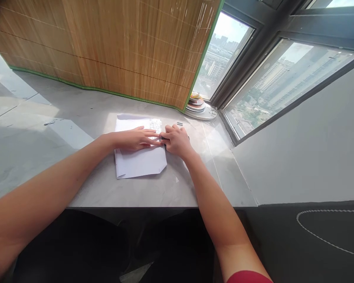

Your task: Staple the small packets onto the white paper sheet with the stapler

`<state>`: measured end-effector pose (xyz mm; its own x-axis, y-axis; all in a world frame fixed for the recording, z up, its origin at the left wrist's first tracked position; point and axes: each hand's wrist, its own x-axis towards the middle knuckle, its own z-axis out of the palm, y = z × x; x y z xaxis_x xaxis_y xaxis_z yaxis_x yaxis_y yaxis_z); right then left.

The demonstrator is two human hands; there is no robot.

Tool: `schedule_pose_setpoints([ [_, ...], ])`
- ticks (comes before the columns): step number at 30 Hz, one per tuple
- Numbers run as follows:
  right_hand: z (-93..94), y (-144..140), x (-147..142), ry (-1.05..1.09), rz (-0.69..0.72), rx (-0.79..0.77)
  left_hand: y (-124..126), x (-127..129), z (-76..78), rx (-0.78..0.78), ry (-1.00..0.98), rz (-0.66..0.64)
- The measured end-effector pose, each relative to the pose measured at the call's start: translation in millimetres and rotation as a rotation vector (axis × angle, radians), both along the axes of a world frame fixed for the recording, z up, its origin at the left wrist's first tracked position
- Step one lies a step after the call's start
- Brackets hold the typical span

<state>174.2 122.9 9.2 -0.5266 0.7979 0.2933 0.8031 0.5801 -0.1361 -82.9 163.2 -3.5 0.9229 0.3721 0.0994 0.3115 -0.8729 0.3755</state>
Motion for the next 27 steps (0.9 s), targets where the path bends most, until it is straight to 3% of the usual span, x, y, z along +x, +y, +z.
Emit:
schedule_pose_setpoints([
  [7, -3.2, -3.3, -4.2, -0.100, 0.024, 0.055, 1.2, -0.5, -0.2, -0.015, 0.011, 0.005],
  [12, -8.0, -0.4, 10.0, 0.160, -0.003, 0.055, 0.2, -1.8, 1.7, -0.007, 0.068, 0.028],
  [17, -5.4, 8.3, 44.7, 0.324, -0.063, 0.055, 0.8, -3.0, 2.8, -0.009, 0.081, 0.015],
  [22, 0.8, 8.8, 73.2, 0.326, -0.127, -0.077, 2.3, -0.1, 1.6, 0.027, 0.047, 0.017],
  [27, -2.6, 8.4, 74.1, 0.306, -0.138, -0.186, 0.5, 7.8, -2.4, 0.138, 0.047, 0.053],
])
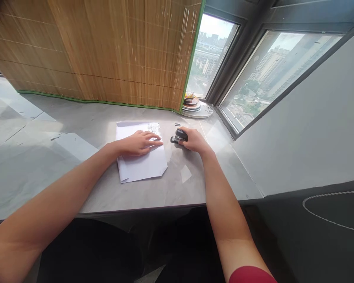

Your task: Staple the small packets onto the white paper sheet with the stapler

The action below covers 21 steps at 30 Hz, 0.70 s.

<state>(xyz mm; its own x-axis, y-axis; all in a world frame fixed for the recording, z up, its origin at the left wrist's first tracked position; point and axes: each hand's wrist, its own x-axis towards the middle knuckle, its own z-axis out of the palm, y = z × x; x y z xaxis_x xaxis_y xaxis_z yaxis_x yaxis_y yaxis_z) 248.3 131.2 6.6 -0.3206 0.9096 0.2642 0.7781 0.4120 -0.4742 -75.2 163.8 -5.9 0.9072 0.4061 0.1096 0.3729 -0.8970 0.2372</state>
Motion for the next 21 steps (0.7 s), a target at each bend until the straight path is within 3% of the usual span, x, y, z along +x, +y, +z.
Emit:
schedule_pose_setpoints([
  [4, -3.3, -0.4, -19.3, 0.016, -0.044, 0.030, -3.0, 1.3, 3.9, -0.025, -0.024, -0.014],
  [6, -0.3, -2.7, -36.5, 0.044, -0.132, 0.086, -1.2, -4.4, 10.3, -0.095, -0.174, 0.039],
  [9, 9.5, -10.3, -76.6, 0.132, -0.257, 0.182, 9.1, -24.7, 19.5, -0.214, -0.720, 0.305],
  [12, 16.1, -21.2, -133.6, 0.128, -0.250, 0.159, 23.4, -52.4, 21.8, -0.419, -1.286, 0.498],
  [14, 15.0, -27.7, -172.5, 0.035, -0.235, 0.062, 30.0, -67.7, 20.4, -0.614, -1.463, 0.485],
  [17, 8.7, -33.3, -211.6, -0.057, -0.231, -0.024, 32.6, -79.1, 18.5, -0.806, -1.575, 0.402],
  [21, 3.7, -41.1, -206.0, -0.039, -0.251, -0.071, 30.8, -79.3, 18.7, -0.962, -1.606, 0.372],
])
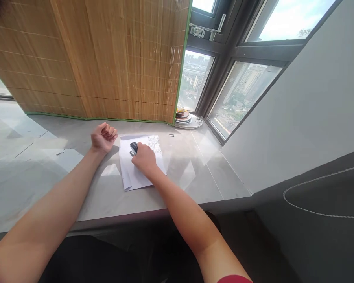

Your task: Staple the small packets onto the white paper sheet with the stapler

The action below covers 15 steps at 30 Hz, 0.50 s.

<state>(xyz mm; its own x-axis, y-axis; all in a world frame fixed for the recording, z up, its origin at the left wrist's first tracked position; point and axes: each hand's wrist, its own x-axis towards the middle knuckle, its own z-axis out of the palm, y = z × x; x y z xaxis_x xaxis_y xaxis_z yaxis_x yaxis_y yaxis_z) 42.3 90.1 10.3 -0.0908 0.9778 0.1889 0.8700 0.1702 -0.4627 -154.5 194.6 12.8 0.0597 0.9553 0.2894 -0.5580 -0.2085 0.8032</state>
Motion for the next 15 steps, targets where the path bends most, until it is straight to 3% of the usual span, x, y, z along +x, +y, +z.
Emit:
schedule_pose_setpoints([
  [5, -3.7, -31.4, 65.8, -0.012, -0.138, -0.056, 2.2, 5.0, 0.1, -0.043, -0.082, -0.022],
  [9, -1.3, -56.8, 113.2, 0.007, -0.238, -0.085, 2.9, 10.2, -1.3, -0.062, -0.032, -0.081],
  [12, 10.8, -56.7, 139.7, 0.093, -0.137, -0.112, 2.2, 11.4, -1.1, -0.069, -0.032, -0.089],
  [15, 21.3, -31.3, 163.3, 0.233, -0.058, 0.077, 2.6, 9.7, -0.3, -0.094, -0.092, -0.080],
])
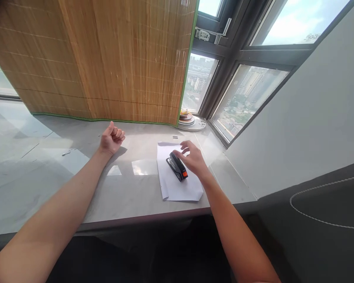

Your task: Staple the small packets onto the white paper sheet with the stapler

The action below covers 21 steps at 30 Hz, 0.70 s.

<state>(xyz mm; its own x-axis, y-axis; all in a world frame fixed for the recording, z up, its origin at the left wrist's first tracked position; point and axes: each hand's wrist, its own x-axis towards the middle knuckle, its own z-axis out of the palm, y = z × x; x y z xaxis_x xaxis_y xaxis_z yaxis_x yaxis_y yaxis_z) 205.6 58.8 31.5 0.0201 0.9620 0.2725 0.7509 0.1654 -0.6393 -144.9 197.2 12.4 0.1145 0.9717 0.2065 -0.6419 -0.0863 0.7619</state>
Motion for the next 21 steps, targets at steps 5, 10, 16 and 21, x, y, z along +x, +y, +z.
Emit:
schedule_pose_setpoints([
  [5, -26.0, 71.6, 15.0, -0.287, 0.122, 0.142, 1.9, -3.8, -1.2, -0.071, -0.068, -0.020],
  [10, -66.8, 111.6, -8.5, -0.589, 0.124, -0.196, 0.9, -4.3, -3.3, -0.049, -0.046, -0.062],
  [16, -65.8, 118.8, -85.2, -0.623, 0.162, -0.227, 1.1, -27.4, 0.0, 0.052, -0.259, 0.030],
  [21, -55.1, 111.3, -201.8, -0.549, 0.260, -0.194, 3.6, -80.8, -0.3, 0.239, -0.451, 0.279],
])
